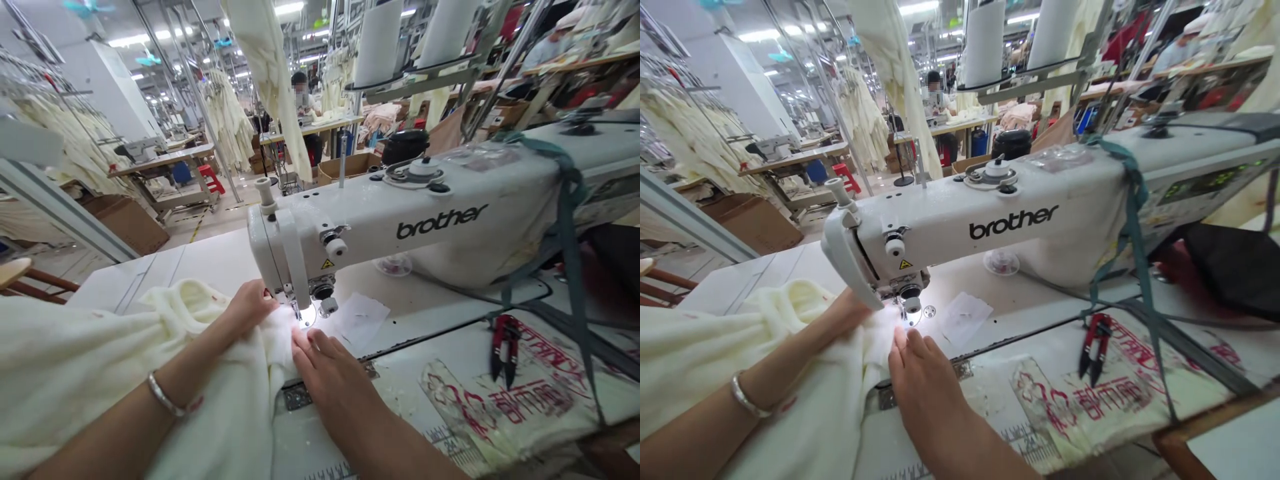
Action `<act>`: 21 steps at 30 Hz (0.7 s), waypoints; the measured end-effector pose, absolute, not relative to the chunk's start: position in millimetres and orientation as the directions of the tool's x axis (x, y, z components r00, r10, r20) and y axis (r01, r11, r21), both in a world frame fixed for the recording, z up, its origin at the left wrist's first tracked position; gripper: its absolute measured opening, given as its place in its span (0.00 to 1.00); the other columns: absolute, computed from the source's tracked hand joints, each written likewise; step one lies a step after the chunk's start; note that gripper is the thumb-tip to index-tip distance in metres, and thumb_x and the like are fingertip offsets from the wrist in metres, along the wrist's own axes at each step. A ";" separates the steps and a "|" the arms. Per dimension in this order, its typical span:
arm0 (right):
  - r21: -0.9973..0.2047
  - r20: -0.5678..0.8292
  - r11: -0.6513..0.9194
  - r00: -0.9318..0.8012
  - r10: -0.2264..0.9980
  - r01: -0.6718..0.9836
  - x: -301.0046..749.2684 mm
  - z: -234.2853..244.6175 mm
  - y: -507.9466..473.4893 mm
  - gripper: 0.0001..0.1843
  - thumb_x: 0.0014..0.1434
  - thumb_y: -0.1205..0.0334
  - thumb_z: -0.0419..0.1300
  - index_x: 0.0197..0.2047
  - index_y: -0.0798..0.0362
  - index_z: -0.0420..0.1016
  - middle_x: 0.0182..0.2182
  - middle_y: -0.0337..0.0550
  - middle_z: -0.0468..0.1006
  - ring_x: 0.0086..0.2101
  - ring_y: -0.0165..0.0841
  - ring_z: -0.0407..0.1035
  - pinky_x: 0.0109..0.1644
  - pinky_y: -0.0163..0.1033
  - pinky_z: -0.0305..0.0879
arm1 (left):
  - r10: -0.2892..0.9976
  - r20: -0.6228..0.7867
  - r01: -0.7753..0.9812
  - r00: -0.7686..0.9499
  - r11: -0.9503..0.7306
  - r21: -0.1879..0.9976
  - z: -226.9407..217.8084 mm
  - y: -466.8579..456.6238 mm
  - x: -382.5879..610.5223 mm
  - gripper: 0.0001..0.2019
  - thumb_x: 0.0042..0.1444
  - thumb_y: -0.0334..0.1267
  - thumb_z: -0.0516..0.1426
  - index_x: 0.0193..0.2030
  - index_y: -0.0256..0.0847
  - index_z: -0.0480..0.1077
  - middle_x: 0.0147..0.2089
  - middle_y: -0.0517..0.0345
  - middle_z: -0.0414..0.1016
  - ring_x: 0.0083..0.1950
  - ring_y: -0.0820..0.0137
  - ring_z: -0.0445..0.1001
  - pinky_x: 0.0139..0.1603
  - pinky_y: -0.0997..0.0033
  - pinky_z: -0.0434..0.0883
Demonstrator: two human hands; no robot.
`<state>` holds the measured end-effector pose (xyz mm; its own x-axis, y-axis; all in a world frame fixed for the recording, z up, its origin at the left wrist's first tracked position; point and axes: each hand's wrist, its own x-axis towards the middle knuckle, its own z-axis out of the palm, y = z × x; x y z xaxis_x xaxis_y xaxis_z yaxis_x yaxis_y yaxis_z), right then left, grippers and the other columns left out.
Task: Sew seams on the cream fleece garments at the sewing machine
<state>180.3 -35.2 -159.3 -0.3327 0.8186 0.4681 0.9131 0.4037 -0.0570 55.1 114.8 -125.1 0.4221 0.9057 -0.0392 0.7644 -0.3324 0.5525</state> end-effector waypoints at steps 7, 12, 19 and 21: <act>-0.227 0.558 0.457 -0.269 0.785 0.860 167.7 -124.1 -45.1 0.19 0.51 0.81 0.48 0.43 0.63 0.72 0.41 0.53 0.75 0.41 0.39 0.67 0.44 0.43 0.69 | 0.908 0.006 0.817 0.418 -0.379 0.434 -78.0 72.0 43.3 0.07 0.49 0.38 0.53 0.27 0.39 0.70 0.28 0.58 0.73 0.33 0.68 0.69 0.37 0.71 0.64; -0.514 0.728 0.611 -0.071 0.682 0.602 154.1 -94.1 -92.6 0.14 0.66 0.59 0.47 0.52 0.55 0.63 0.36 0.46 0.73 0.35 0.34 0.69 0.37 0.36 0.70 | 0.901 -0.085 0.660 0.425 -0.245 0.710 -15.7 -29.6 11.8 0.14 0.57 0.43 0.46 0.36 0.44 0.72 0.37 0.59 0.76 0.40 0.69 0.72 0.39 0.75 0.67; -0.986 0.166 0.165 -0.203 0.965 -0.022 181.7 -79.2 -115.9 0.05 0.61 0.61 0.53 0.34 0.49 0.60 0.27 0.34 0.71 0.26 0.27 0.69 0.26 0.28 0.67 | 0.908 -0.211 0.656 0.363 -0.088 0.750 -12.7 -85.4 -2.4 0.13 0.53 0.48 0.54 0.28 0.40 0.70 0.25 0.61 0.71 0.27 0.75 0.66 0.26 0.80 0.64; -0.985 0.171 0.169 -0.205 0.964 -0.028 190.5 -76.2 -109.4 0.07 0.60 0.58 0.54 0.32 0.49 0.60 0.26 0.35 0.71 0.25 0.27 0.68 0.25 0.29 0.67 | 0.911 -0.202 0.668 0.359 -0.100 0.738 -18.9 -76.7 1.6 0.14 0.53 0.48 0.54 0.27 0.40 0.70 0.24 0.62 0.70 0.26 0.75 0.66 0.25 0.79 0.63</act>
<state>190.5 -109.4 -76.2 -0.2053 0.9637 0.1709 -0.0282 0.1687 -0.9853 1.6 -76.7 -18.9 0.3593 0.9111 -0.2019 0.6678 -0.0999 0.7376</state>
